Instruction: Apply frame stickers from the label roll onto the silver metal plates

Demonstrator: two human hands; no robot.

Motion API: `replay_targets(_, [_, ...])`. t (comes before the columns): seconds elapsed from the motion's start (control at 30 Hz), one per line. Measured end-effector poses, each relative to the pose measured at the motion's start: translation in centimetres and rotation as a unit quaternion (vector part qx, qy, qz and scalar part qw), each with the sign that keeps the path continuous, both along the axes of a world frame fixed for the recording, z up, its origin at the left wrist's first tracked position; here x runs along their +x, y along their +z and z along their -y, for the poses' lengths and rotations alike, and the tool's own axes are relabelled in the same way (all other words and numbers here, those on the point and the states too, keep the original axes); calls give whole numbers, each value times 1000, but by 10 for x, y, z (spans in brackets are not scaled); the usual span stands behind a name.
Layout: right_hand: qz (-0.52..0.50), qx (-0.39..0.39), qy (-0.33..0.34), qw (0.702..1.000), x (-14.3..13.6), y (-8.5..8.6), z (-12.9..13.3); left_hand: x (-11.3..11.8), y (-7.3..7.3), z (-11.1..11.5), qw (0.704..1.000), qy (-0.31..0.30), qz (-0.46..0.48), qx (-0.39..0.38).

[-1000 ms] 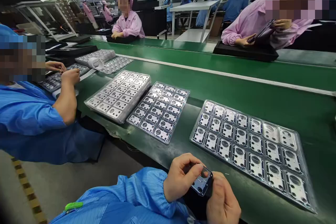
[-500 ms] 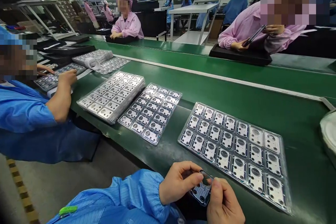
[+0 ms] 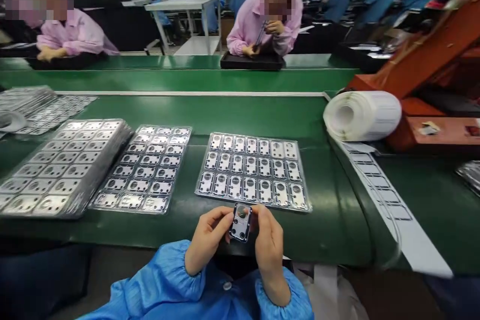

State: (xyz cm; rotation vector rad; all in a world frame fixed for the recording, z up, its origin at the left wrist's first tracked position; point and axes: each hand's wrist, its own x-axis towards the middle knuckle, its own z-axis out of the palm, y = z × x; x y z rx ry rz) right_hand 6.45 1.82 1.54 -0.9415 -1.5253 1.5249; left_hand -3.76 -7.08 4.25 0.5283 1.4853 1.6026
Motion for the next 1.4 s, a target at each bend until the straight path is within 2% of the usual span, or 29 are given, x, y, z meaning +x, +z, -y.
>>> replay_targets(0.13, [-12,0,-6,1000,-1,2,-3,0,-2,-6,1000,-18,-7,1])
replay_targets(0.33, [4,0,10,1000,-2,3,-11,0,-1,-9,999,-7,-30,-18])
replay_targets(0.6, [68,91,0,994,-3,8,-14,2,0,-15,999,9,-41,-3])
replay_targets(0.73, [77,127,-7,989,-1,10,-14,3,-2,-20,997,29,-66,11])
replay_targets(0.93, [70,160,-8,985,0,10,-12,3,-7,-25,998,20,-66,5])
replay_targets(1.13, [67,190,6,979,-2,10,-8,-1,-2,-19,991,34,-131,19])
replay_targets(1.4, [46,214,33,975,-12,16,1,-12,0,-5,996,7,-92,-4])
